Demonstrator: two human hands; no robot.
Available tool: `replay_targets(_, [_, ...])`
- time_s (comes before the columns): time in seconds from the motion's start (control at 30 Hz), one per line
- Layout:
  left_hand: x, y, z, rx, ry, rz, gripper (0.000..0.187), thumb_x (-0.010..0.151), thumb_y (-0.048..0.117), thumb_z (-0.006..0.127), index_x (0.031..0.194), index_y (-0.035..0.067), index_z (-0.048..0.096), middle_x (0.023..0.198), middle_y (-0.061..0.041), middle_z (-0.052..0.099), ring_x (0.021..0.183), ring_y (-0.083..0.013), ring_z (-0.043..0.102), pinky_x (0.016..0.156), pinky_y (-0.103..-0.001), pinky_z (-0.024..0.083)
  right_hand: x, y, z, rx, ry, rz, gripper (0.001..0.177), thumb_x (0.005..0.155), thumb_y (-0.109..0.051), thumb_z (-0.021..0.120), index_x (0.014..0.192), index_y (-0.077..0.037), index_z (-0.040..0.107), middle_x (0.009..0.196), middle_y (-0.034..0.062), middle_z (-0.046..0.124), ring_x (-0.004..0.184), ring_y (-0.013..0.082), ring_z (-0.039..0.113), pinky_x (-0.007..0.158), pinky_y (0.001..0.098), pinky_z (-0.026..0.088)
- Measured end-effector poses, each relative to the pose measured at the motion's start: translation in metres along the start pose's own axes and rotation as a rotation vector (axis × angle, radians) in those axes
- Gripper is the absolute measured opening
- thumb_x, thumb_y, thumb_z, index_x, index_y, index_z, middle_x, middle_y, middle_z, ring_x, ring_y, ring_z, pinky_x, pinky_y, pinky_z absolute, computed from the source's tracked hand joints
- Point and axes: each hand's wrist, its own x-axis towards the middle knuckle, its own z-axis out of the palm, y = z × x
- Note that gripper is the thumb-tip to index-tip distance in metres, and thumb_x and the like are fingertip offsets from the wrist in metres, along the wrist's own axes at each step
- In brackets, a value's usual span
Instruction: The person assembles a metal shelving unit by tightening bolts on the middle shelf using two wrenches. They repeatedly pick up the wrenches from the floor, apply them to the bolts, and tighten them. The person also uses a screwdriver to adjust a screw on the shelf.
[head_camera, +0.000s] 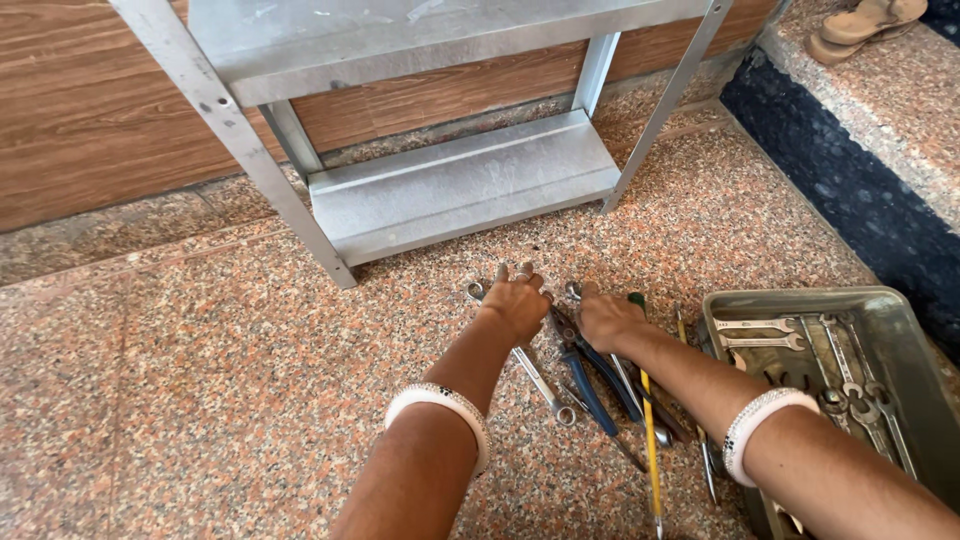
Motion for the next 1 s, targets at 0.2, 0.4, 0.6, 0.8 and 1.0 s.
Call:
replay_targets(0.2, [-0.015, -0.012, -0.009, 0.013, -0.008, -0.041, 0.041, 0.101, 0.016, 0.058, 0.142, 0.012, 0.058, 0.159, -0.015, 0.042, 0.147, -0.0296, 0.04, 0.127, -0.059, 0.017, -0.013, -0.029, -0.031, -0.086, -0.006, 0.078, 0.076, 0.1, 0.002, 0.041, 0.164, 0.0, -0.001, 0.072, 0.007, 0.056, 0.053, 0.0132, 0.052, 0.041, 0.0217, 0.042])
replay_targets(0.4, [-0.016, -0.014, -0.011, -0.037, 0.105, -0.036, 0.052, 0.096, 0.017, 0.06, 0.146, 0.016, 0.046, 0.157, -0.018, 0.034, 0.151, -0.033, 0.027, 0.12, -0.06, 0.014, -0.009, -0.045, -0.036, -0.078, 0.022, 0.081, 0.083, 0.095, 0.008, 0.047, 0.164, 0.0, 0.002, 0.073, 0.0065, 0.058, 0.054, 0.0138, 0.055, 0.041, 0.0216, 0.041])
replay_targets(0.6, [-0.014, 0.001, -0.035, -0.196, 0.071, -0.056, 0.056, 0.1, 0.037, 0.058, 0.15, 0.015, 0.045, 0.153, -0.015, 0.046, 0.141, -0.0321, 0.047, 0.125, -0.059, 0.02, -0.018, -0.021, -0.047, -0.028, 0.224, -0.015, 0.072, 0.092, -0.001, 0.05, 0.158, 0.005, 0.021, 0.075, 0.0047, 0.061, 0.053, 0.0141, 0.056, 0.043, 0.0315, 0.044])
replay_targets(0.8, [-0.006, 0.024, -0.058, -0.136, 0.051, -0.011, 0.058, 0.101, 0.055, 0.051, 0.135, 0.008, 0.059, 0.149, -0.016, 0.049, 0.14, -0.0318, 0.048, 0.125, -0.059, 0.021, -0.021, 0.008, -0.057, 0.385, 0.278, 0.073, 0.032, 0.104, -0.028, 0.04, 0.126, -0.01, 0.055, 0.079, 0.0022, 0.056, 0.061, 0.0176, 0.048, 0.057, 0.0398, 0.042])
replay_targets(1.0, [-0.003, 0.037, -0.064, -0.143, -0.008, -0.003, 0.06, 0.099, 0.061, 0.049, 0.106, 0.006, 0.072, 0.147, -0.013, 0.053, 0.137, -0.0268, 0.053, 0.125, -0.053, 0.029, 0.006, 0.045, -0.05, 0.83, 0.184, -0.264, 0.014, 0.09, -0.006, 0.049, 0.097, -0.006, 0.061, 0.083, 0.0021, 0.057, 0.076, 0.0153, 0.056, 0.076, 0.0333, 0.048])
